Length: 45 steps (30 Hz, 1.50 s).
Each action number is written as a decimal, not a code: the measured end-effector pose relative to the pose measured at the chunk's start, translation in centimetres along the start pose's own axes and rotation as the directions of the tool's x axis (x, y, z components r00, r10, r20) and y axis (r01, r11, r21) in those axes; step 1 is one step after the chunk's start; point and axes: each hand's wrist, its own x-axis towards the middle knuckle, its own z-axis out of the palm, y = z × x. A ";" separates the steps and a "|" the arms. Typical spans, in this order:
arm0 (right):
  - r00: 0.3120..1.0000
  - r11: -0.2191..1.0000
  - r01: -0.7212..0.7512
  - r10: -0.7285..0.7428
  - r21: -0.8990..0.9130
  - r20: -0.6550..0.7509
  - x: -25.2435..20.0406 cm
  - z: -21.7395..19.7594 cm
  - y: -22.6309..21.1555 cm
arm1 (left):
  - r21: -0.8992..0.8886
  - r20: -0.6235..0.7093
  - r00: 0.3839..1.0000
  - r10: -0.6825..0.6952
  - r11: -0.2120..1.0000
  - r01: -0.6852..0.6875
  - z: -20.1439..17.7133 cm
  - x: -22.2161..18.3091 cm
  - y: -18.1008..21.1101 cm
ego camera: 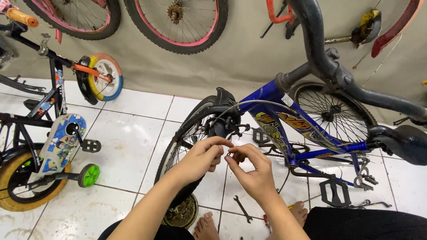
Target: Adjusting the tension and alignment of the front rim brakes on a bicycle using a wrench.
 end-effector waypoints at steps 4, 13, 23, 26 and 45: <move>0.998 0.998 0.060 -0.060 -0.003 -0.008 0.2 0.0 -0.4 | -0.313 -0.186 0.982 0.028 0.946 -0.087 2.2 0.8 -1.0; 0.999 1.000 0.013 -0.013 0.003 0.036 0.3 -0.5 0.6 | -0.656 -0.276 0.939 -0.204 0.754 -0.029 5.0 -0.4 0.5; 0.992 0.989 -0.127 0.126 0.073 0.020 0.2 -0.7 1.4 | -0.610 -0.405 0.913 -0.049 0.758 -0.230 3.3 1.2 -1.8; 0.980 0.960 -0.186 0.197 0.207 -0.031 -0.4 -0.7 3.4 | -0.432 -0.466 0.880 0.097 0.843 -0.321 1.6 1.5 -1.3; 0.856 0.794 -0.457 0.516 0.401 -0.045 -2.1 2.4 7.5 | 0.256 -0.425 0.905 0.032 0.963 0.086 -7.1 4.0 -2.9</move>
